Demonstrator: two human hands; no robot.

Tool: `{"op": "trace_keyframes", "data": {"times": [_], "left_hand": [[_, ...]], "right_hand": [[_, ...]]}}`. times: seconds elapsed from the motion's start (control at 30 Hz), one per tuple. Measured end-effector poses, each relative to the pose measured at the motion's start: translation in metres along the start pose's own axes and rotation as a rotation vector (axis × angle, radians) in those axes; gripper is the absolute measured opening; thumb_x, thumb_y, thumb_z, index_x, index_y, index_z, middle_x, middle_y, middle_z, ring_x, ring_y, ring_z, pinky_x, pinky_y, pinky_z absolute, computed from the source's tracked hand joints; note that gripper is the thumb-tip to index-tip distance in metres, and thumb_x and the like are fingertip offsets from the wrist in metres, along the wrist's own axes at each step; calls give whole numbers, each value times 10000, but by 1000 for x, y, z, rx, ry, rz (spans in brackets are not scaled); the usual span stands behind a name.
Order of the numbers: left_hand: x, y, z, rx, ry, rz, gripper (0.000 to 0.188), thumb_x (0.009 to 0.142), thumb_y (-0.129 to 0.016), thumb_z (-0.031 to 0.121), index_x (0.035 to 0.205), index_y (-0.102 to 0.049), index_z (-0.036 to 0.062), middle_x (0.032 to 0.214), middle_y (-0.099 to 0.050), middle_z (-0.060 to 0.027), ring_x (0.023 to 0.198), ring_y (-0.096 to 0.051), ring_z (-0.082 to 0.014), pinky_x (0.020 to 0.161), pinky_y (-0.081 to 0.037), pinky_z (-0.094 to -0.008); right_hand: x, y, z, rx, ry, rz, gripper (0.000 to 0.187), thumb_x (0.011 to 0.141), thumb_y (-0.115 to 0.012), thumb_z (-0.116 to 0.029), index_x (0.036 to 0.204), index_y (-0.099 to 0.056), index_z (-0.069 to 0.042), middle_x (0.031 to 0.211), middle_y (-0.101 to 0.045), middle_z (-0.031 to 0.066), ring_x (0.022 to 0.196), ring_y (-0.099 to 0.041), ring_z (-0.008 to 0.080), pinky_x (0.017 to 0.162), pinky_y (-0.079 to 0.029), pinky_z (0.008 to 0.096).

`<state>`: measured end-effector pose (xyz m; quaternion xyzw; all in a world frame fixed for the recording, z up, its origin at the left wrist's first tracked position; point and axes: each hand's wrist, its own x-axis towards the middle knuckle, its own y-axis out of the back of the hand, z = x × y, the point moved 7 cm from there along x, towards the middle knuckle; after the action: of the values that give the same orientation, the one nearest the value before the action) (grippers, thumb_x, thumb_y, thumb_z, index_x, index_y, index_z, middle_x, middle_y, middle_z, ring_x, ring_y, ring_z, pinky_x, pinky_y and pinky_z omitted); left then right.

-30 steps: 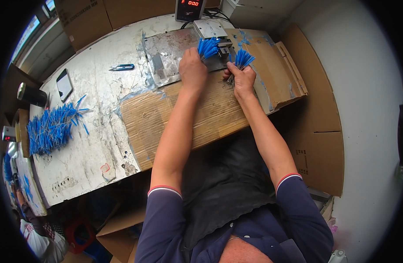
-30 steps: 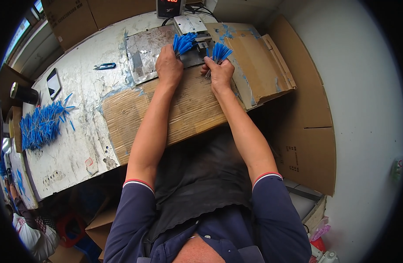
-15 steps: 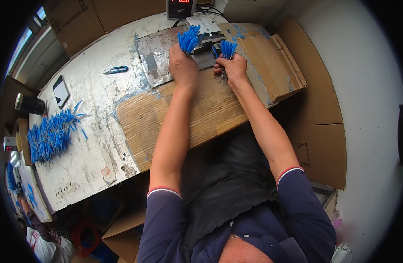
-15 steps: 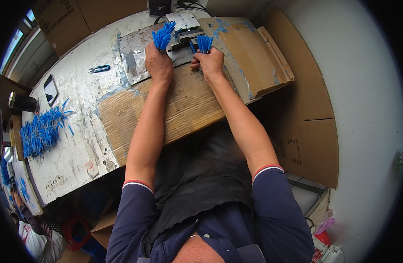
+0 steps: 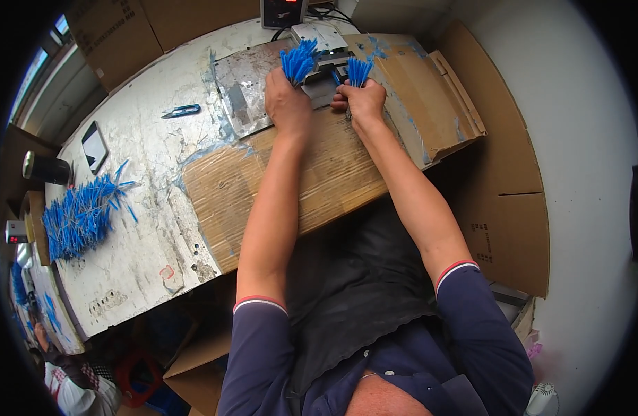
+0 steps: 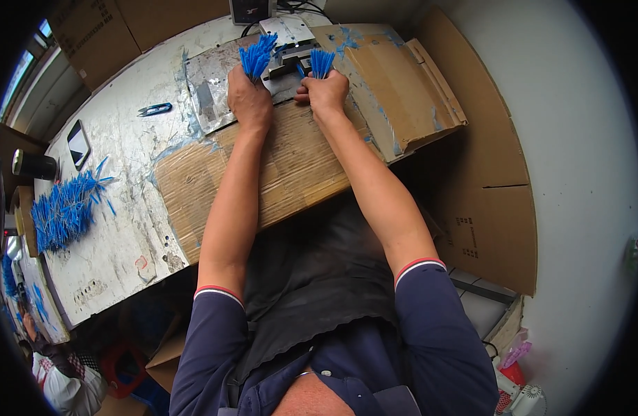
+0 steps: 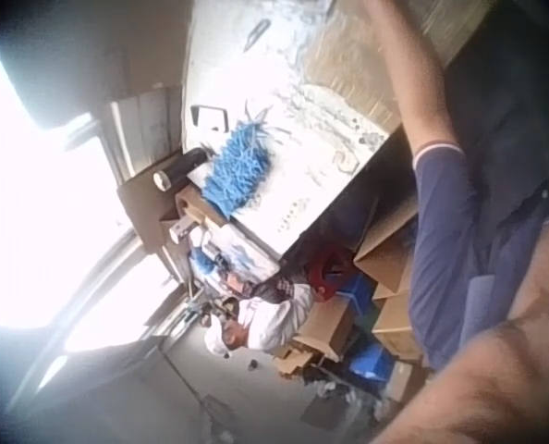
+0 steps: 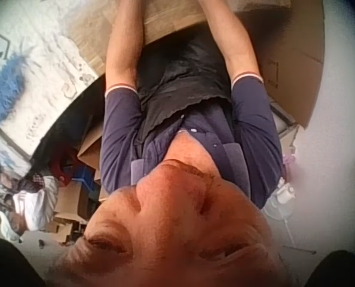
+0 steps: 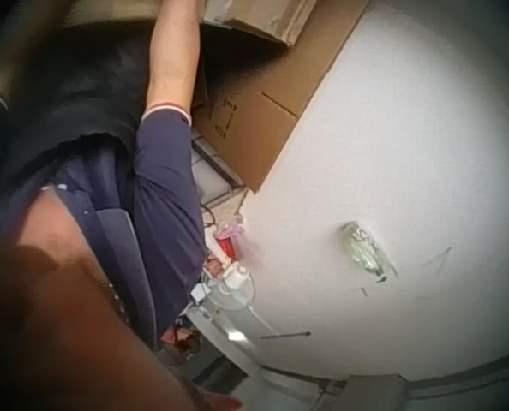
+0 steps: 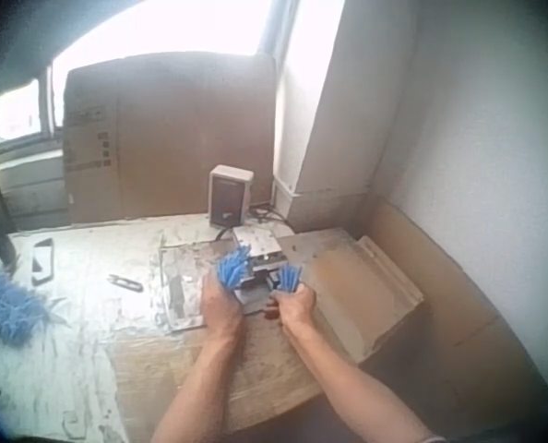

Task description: Bundling small blue wire components using a desktop machine and pliers.

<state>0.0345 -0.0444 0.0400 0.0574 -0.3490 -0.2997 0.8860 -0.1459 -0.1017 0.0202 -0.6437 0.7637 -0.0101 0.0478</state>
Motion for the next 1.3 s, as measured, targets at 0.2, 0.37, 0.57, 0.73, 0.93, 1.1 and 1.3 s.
{"op": "trace_keyframes", "data": {"times": [0.2,0.37,0.57,0.73,0.93,1.1,1.3], "left_hand": [[-1,-2,2,25,5,-18,244,823,-596,-17,1057,-572,49,1013,-611,-175,939,-605,-412,808,-476,-497],[-1,-6,2,76,-15,-61,220,843,-588,14,1060,-576,54,1017,-613,-171,919,-606,-406,793,-472,-495],[-4,-8,4,103,-70,-126,217,835,-577,13,1049,-573,54,1014,-626,-180,906,-620,-420,774,-481,-518],[-5,-13,4,103,-72,-157,220,835,-568,14,1049,-586,59,1014,-632,-177,908,-627,-416,782,-486,-508],[-5,-15,3,113,-68,-185,206,838,-561,11,1037,-595,55,1000,-633,-181,914,-629,-411,788,-492,-503],[-6,-18,8,142,-129,-233,222,790,-562,-19,1004,-584,34,987,-603,-171,898,-616,-384,787,-491,-471],[-7,-14,11,122,-139,-216,213,821,-559,-26,1023,-584,36,980,-622,-192,895,-626,-411,776,-497,-494]], "right_hand": [[4,0,3,-6,-50,13,152,792,-656,121,868,-547,48,770,-632,130,568,-679,235,416,-584,345],[3,0,2,78,-53,-51,136,834,-672,65,897,-554,41,796,-651,139,637,-685,236,512,-614,348],[-5,8,6,267,-216,-164,132,858,-681,3,923,-579,55,818,-668,151,656,-697,254,572,-623,359],[-2,13,8,277,-115,-172,156,843,-705,5,947,-602,58,797,-671,144,638,-691,234,550,-621,354],[-2,16,7,210,-93,-121,194,801,-744,40,892,-574,18,768,-644,101,600,-677,211,487,-607,333],[-4,19,1,141,-92,-123,252,778,-761,56,851,-529,-11,752,-612,70,574,-669,202,450,-592,327],[-8,11,-4,-27,-113,-182,225,772,-758,59,832,-548,8,738,-621,83,551,-660,196,441,-579,317]]}}
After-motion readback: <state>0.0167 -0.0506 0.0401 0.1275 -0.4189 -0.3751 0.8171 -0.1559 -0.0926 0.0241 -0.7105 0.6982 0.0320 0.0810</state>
